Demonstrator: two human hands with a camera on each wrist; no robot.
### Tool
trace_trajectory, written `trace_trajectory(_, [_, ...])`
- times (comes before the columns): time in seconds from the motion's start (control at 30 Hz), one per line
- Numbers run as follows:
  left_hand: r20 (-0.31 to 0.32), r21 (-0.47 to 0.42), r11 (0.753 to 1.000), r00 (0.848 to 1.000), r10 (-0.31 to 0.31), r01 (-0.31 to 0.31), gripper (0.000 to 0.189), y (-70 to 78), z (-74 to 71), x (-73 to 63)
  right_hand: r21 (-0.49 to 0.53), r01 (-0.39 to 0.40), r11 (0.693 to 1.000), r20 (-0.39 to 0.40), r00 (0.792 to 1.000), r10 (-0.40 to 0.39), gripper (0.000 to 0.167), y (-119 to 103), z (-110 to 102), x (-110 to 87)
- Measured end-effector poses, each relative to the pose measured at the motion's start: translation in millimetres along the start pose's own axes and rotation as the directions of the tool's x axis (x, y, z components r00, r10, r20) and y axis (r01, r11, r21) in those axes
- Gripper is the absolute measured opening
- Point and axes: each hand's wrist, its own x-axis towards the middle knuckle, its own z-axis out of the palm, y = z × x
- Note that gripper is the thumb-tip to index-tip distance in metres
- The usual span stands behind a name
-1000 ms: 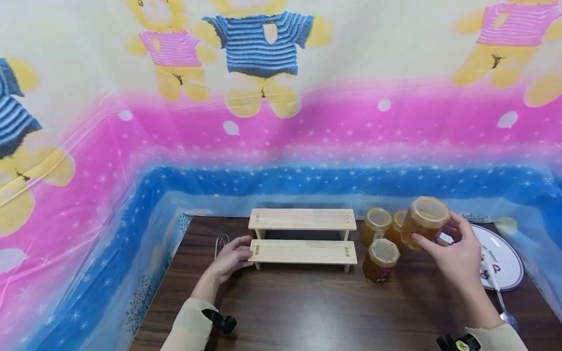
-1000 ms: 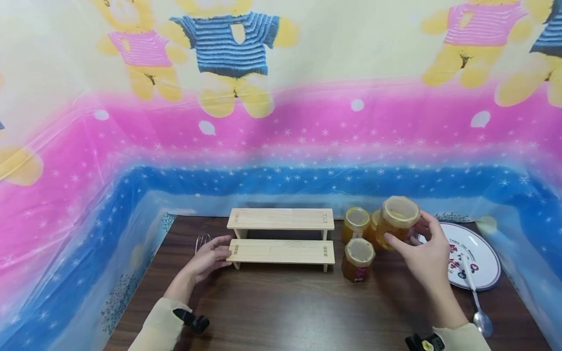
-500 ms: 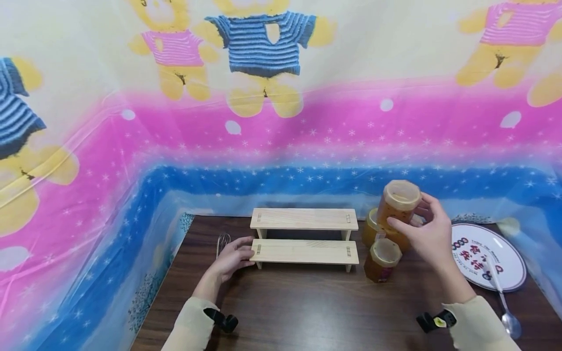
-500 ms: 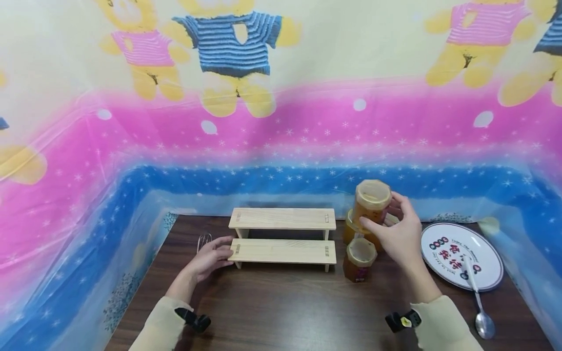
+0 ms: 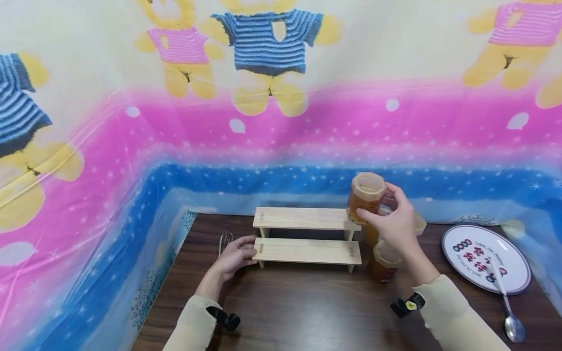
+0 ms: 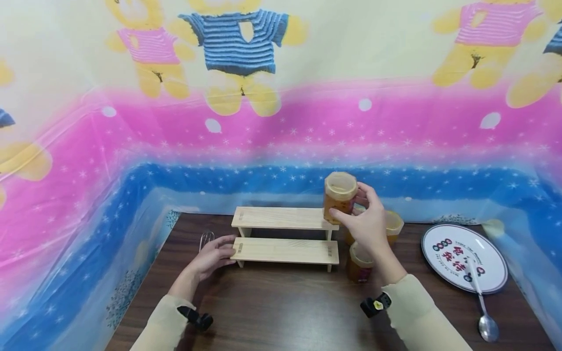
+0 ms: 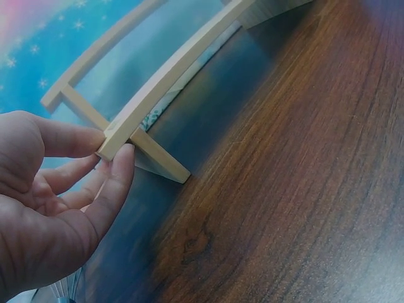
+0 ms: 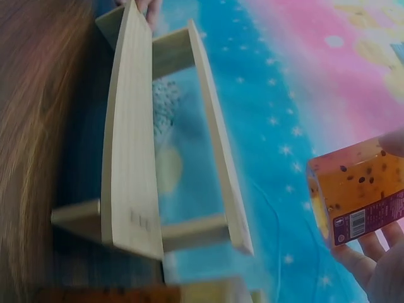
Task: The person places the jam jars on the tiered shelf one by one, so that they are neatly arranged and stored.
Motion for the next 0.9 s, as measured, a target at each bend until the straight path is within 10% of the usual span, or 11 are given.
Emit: trace_trajectory(0.9, [0.002,-0.002,1.000,1.000,0.017,-0.017,0.055,-1.3,-0.7,-0.8,0.176,-0.010,0.984,0.140,0.990,-0.015,0.078,-9,135,12.2])
